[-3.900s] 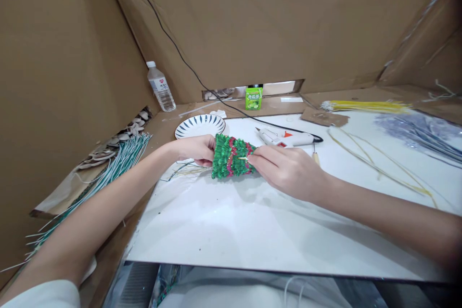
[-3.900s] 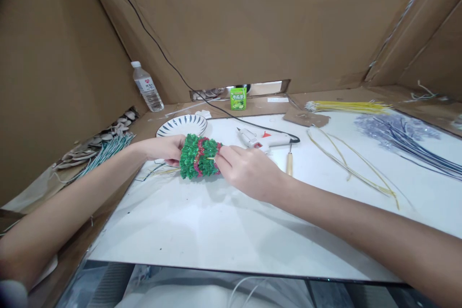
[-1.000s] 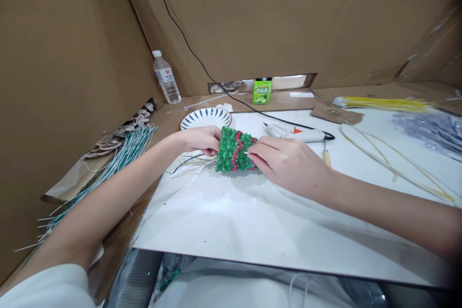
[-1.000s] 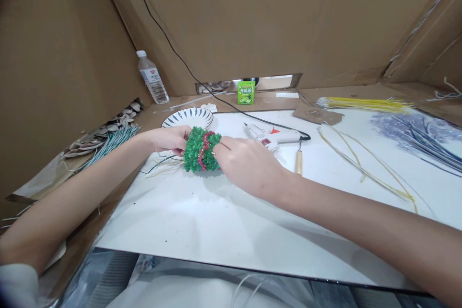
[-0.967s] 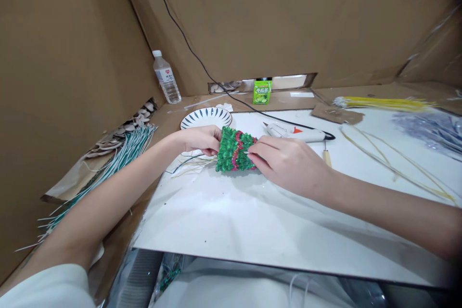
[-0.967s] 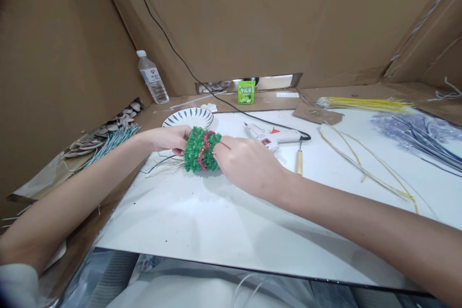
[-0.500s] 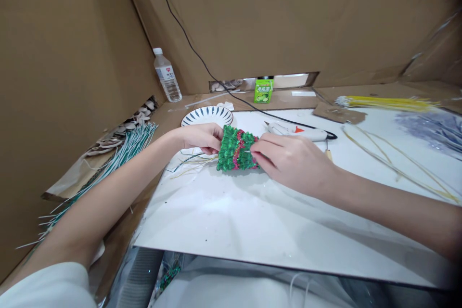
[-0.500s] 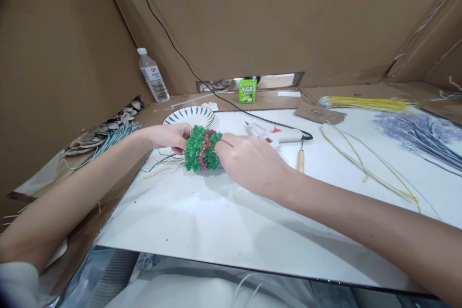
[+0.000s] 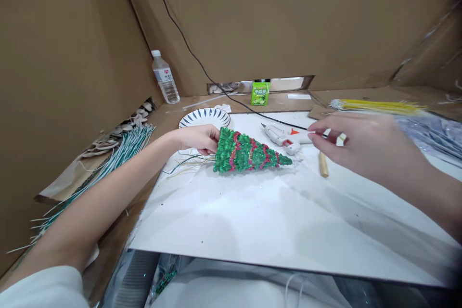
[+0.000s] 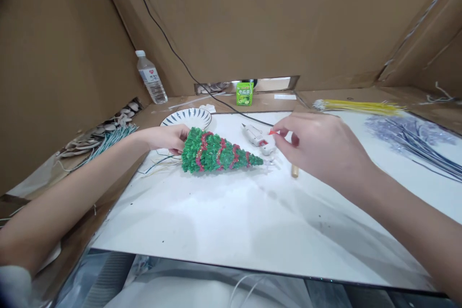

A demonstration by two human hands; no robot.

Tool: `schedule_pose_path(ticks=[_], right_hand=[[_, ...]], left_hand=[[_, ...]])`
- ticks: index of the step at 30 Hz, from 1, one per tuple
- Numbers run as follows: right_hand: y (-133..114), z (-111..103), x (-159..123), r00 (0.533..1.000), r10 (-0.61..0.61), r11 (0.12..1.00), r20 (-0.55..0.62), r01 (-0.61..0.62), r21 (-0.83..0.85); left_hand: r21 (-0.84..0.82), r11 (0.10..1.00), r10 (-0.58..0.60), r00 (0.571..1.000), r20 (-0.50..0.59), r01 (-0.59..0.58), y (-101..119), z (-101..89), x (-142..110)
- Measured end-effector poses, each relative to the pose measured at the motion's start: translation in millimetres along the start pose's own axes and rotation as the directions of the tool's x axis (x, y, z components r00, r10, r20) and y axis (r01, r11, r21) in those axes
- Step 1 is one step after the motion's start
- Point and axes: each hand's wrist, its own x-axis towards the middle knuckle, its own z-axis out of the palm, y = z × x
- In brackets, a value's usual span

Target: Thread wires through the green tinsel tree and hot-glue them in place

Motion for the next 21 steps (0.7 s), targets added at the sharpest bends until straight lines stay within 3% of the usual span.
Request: schedule_pose_path(ticks=[2,5,7,9,13,17,21], right_hand=[[16.8,5.5,2.5,0.987,0.085,0.995,0.138,-0.077,-0.062],[39.5,14.7,6.1,0.917,0.189,0.981,0.352,-0.158,-0.115],[51.1,20.8,7.3,0.888,0.239,0.970,0.392,-0.205,-0.127],[60.1,27.4,7.2,0.890,0.246,0.969,0.384,-0.211,-0.131],[71.3,44.9,4.3,0.939,0.053,0.996,0.339,-0.027,-0.081],[72.9,66.6,2.5,0.918,-0.162,0.987,0.362,0.158,0.041],[69.8,82.0,2.7,0.919,-0.197,0.980,0.341,0.180,0.081]], left_hand=[[-0.005,1.000,-0.003,1.000,0.014,0.003,0.5,0.0,-0.2],[-0.002,1.000,0.000,1.000,0.026,0.000,1.3,0.1,-0.9],[0.006,1.000,0.001,1.000,0.029,-0.001,1.9,0.0,-1.3],[0.021,1.000,0.000,1.000,0.030,-0.001,2.4,-0.1,-1.5],[0.061,0.998,0.004,1.000,0.022,-0.005,2.6,-0.5,-2.1],[0.089,0.996,0.024,0.999,0.038,-0.027,5.4,0.8,-3.9],[0.155,0.988,0.015,1.000,0.011,-0.017,12.2,6.1,-7.5]])
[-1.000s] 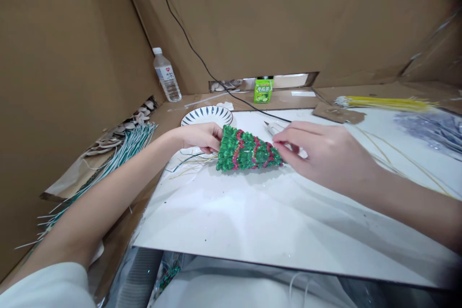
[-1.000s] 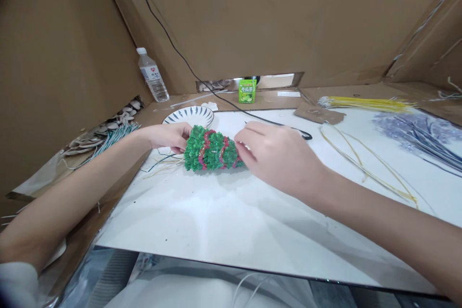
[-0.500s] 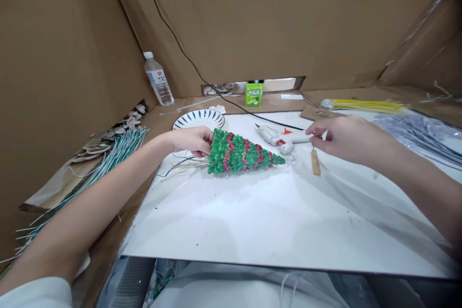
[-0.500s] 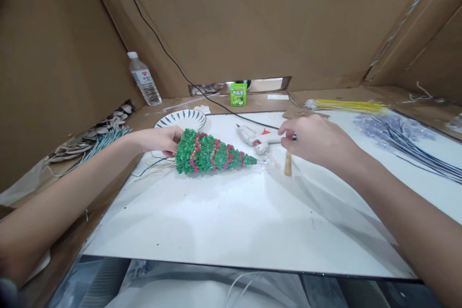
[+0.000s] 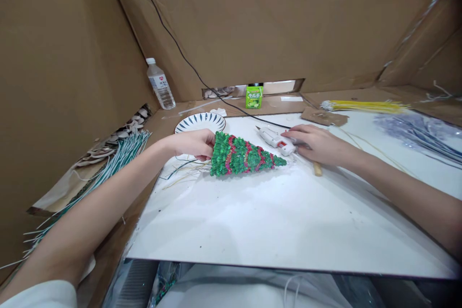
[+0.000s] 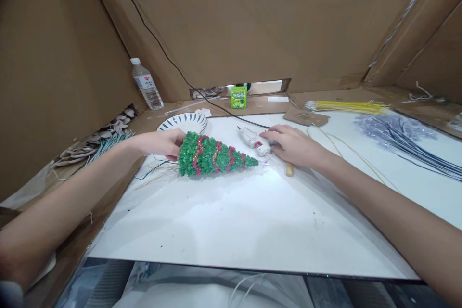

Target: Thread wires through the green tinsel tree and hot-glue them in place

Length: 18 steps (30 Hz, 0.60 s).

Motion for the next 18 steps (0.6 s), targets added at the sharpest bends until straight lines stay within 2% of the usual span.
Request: schedule_pose_path(ticks=[6,10,15,18], right_hand=[[-2.9,3.0,2.5,0.998,-0.004,1.000,-0.057,0.002,-0.031],[-6.7,-1.4,3.2,0.993,-0.015,0.993,-0.114,0.002,-0.115],[-16.8,-21.4,-0.1,0.980,-0.013,0.951,-0.200,-0.050,-0.304],[-26.6,-37.8,-5.7,0.961,0.045,0.938,-0.272,-0.135,-0.320]], left_hand=[[0.035,0.999,-0.032,0.999,-0.031,0.033,5.5,8.6,-1.1],[0.037,0.999,-0.027,0.999,-0.046,0.028,3.0,10.1,0.7],[0.061,0.997,-0.040,0.997,-0.059,0.043,1.1,8.7,1.9],[0.063,0.998,-0.021,0.998,-0.051,0.024,1.4,8.7,1.8]])
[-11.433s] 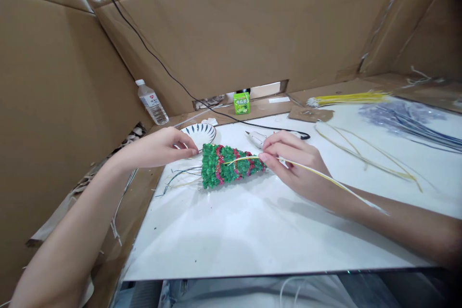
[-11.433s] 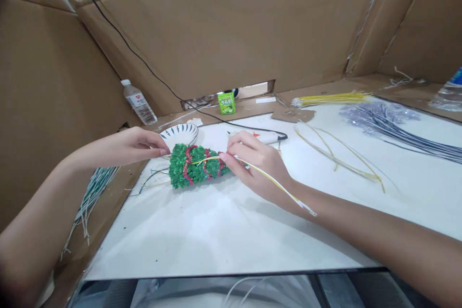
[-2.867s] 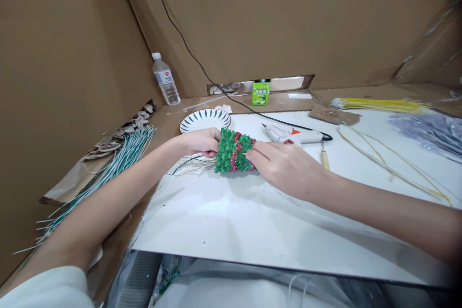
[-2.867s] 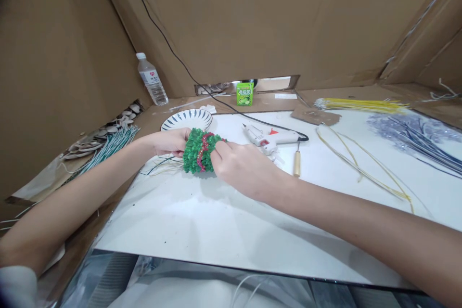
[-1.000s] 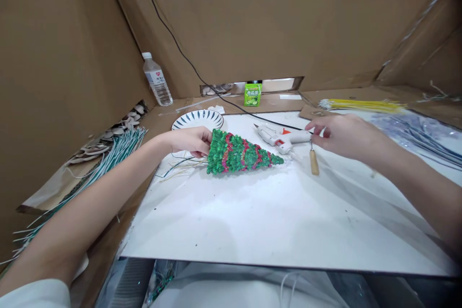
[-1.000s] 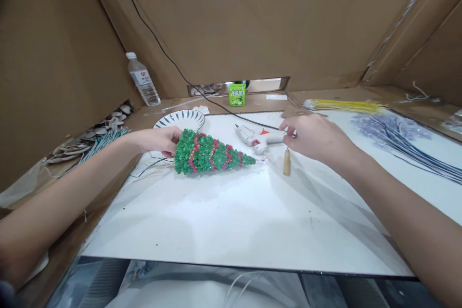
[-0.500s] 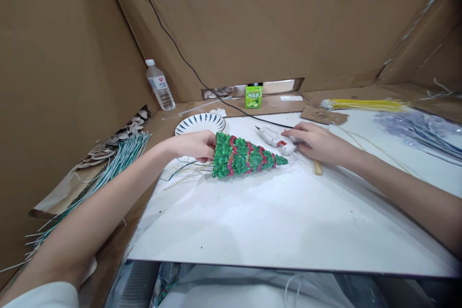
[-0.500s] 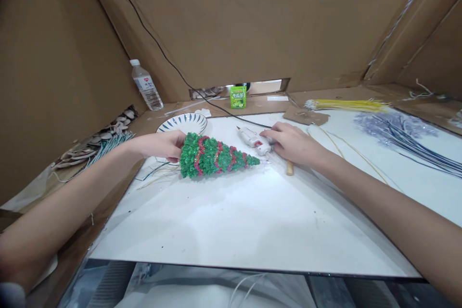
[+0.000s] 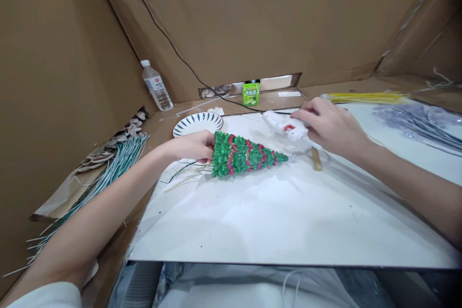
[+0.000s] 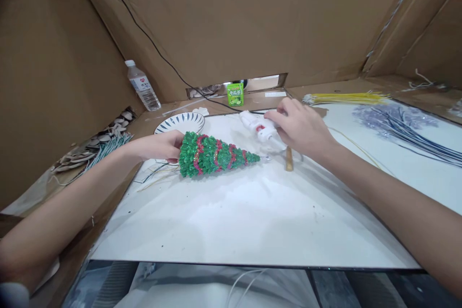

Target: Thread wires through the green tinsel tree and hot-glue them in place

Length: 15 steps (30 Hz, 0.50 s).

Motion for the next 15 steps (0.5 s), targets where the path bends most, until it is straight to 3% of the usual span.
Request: schedule_pose_path(ticks=[2,6,11,15], right_hand=[[-4.3,-11.7,-2.6,0.996,0.082,0.996,-0.037,-0.081,0.032],[-18.4,-29.2,-9.8,0.956,0.145,0.988,-0.255,-0.126,0.090],[-36.1,-43.5,-18.5,0.913,0.041,0.989,-0.406,0.022,0.149],[-39.7,-43.7,-22.8,0.836,-0.094,0.984,-0.540,0.159,0.075]], left_hand=[[-0.003,1.000,0.019,1.000,0.009,-0.019,0.9,0.4,-0.5],[0.010,1.000,0.009,1.000,-0.003,-0.008,4.8,2.1,-2.9],[0.020,0.999,0.033,0.999,0.000,-0.033,6.9,4.1,-4.7],[0.021,0.999,0.042,0.999,-0.012,-0.041,5.6,4.9,-4.8]])
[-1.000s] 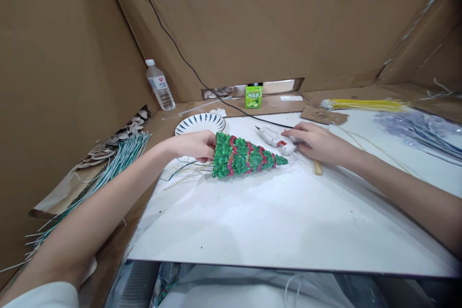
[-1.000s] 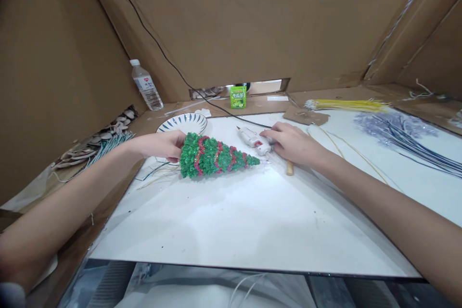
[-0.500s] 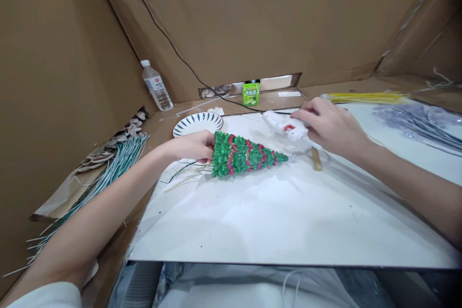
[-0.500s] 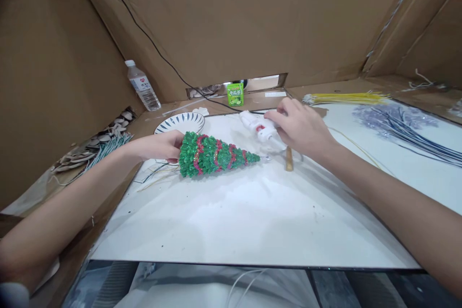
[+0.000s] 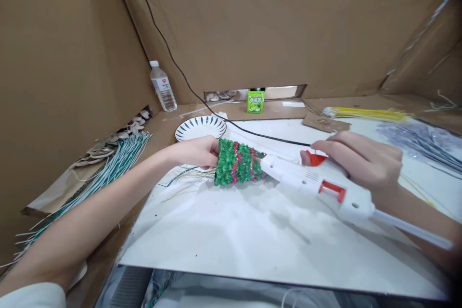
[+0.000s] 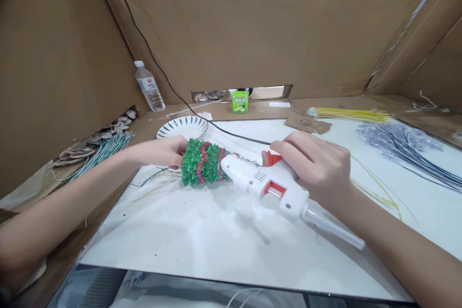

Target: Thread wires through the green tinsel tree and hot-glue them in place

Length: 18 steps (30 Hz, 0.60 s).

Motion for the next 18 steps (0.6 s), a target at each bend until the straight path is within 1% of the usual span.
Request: schedule_pose_path(ticks=[3,6,12,15,18], right_hand=[[0.2,2.6,-3.4,0.997,-0.066,0.997,-0.050,0.067,0.026],[-1.5,5.1,-6.1,0.995,-0.095,0.995,-0.041,0.095,0.012],[-8.5,6.1,-6.1,0.996,-0.091,0.996,-0.001,0.091,0.002],[-10.3,5.7,-4.5,0.996,-0.092,0.996,0.008,0.092,-0.004],[-11.4,4.6,-2.7,0.995,-0.102,0.995,0.009,0.102,-0.019]], left_hand=[[0.006,1.000,-0.003,1.000,-0.012,0.003,0.1,0.2,-0.4],[0.010,1.000,0.004,1.000,-0.019,-0.004,0.9,0.0,-0.9],[0.032,0.999,-0.014,0.999,-0.053,0.016,2.7,0.4,-2.7],[0.010,0.999,-0.047,0.997,-0.066,0.048,3.9,1.1,-3.3],[-0.016,0.998,-0.053,0.997,-0.062,0.052,4.4,1.5,-3.3]])
